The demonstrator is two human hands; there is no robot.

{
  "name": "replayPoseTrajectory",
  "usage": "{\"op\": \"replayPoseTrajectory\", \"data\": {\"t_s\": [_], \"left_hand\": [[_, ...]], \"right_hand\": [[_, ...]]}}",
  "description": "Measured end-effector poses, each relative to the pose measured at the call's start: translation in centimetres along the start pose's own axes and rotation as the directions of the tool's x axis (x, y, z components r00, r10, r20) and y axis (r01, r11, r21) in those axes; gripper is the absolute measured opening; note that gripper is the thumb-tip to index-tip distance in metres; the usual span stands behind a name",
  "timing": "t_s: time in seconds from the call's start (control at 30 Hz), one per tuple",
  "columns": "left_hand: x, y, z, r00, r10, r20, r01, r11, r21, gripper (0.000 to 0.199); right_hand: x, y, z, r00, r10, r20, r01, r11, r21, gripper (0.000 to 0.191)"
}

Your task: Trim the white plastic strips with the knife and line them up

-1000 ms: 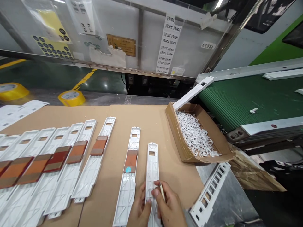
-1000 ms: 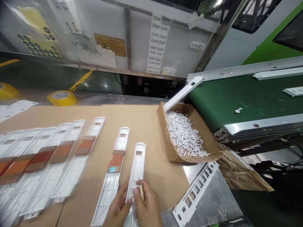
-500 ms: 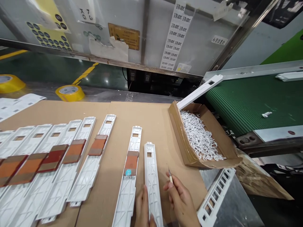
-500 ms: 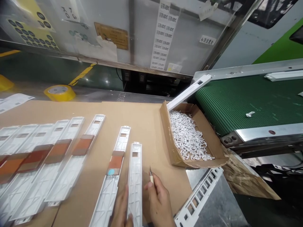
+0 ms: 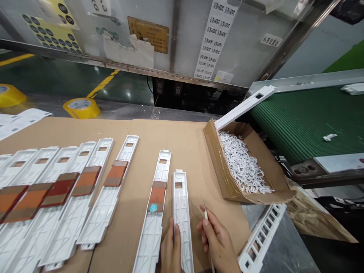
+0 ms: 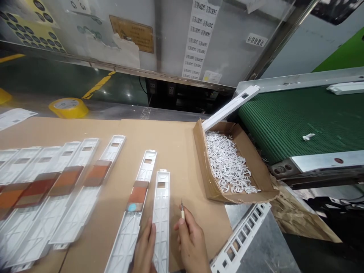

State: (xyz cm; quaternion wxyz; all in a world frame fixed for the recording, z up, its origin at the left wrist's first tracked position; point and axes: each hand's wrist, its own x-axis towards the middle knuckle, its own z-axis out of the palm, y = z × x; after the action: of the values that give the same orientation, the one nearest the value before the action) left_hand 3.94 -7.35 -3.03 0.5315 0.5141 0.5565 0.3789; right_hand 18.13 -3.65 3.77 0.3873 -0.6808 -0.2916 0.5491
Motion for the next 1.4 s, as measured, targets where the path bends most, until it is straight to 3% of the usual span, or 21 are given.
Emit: {"op": "replayPoseTrajectory", "data": {"t_s": [0.17,0.27,0.37,0.47,0.57,0.73,0.9,1.1,1.23,1.4], "left_hand": [[0.1,-0.1,-0.5,0.996,0.088,-0.021,-0.090,0.991,-0.101,0.062],[0.1,0.4,-1.0,0.992,0.124,-0.021,-0.126,0.984,-0.122,0.061],[0.0,1.2,-1.3,0.997,0.078,0.014,-0.074,0.978,-0.197,0.054],[-0.1,1.9,-1.2,1.000,0.014,0.025,-0.005,0.949,-0.314,0.053],[0.0,2.3,-0.8,0.998,-0.058,0.034,0.067,0.854,-0.515,0.062],[0.2,3.8,-0.9,0.973,-0.185,0.139,0.222,0.576,-0.787,0.058],[-0.2,5.9,-1.6,0.971,-0.214,0.104,0.209,0.557,-0.804,0.055],[-1.0,7.3,-2.4,0.978,-0.189,0.087,0.180,0.557,-0.811,0.062],[-1.0,7.8,-3.8,0.965,-0.208,0.161,0.243,0.469,-0.849,0.064],[-0.5,8.6,-5.4,0.901,-0.325,0.287,0.392,0.329,-0.859,0.046]], "right_hand": [[0.2,-0.4,0.2,1.000,0.004,-0.006,-0.004,1.000,-0.012,0.067],[0.0,-0.8,1.0,0.994,-0.090,-0.069,0.090,0.996,-0.003,0.060],[-0.6,-1.3,2.2,0.972,-0.215,-0.097,0.213,0.977,-0.023,0.049],[-1.0,-1.6,3.1,0.959,-0.281,-0.038,0.276,0.956,-0.098,0.044],[-1.2,-1.9,3.4,0.957,-0.283,-0.064,0.281,0.959,-0.042,0.044],[-1.6,-1.8,2.3,0.974,-0.196,-0.110,0.209,0.971,0.119,0.043],[-2.8,-1.6,1.6,0.958,-0.269,-0.101,0.265,0.963,-0.049,0.047],[-4.0,-2.6,3.2,0.983,-0.183,-0.029,0.185,0.980,0.068,0.048],[-3.9,-2.6,3.5,0.984,-0.160,0.074,0.150,0.980,0.129,0.045],[-4.0,-2.3,4.5,0.980,-0.188,0.069,0.177,0.974,0.145,0.043]]}}
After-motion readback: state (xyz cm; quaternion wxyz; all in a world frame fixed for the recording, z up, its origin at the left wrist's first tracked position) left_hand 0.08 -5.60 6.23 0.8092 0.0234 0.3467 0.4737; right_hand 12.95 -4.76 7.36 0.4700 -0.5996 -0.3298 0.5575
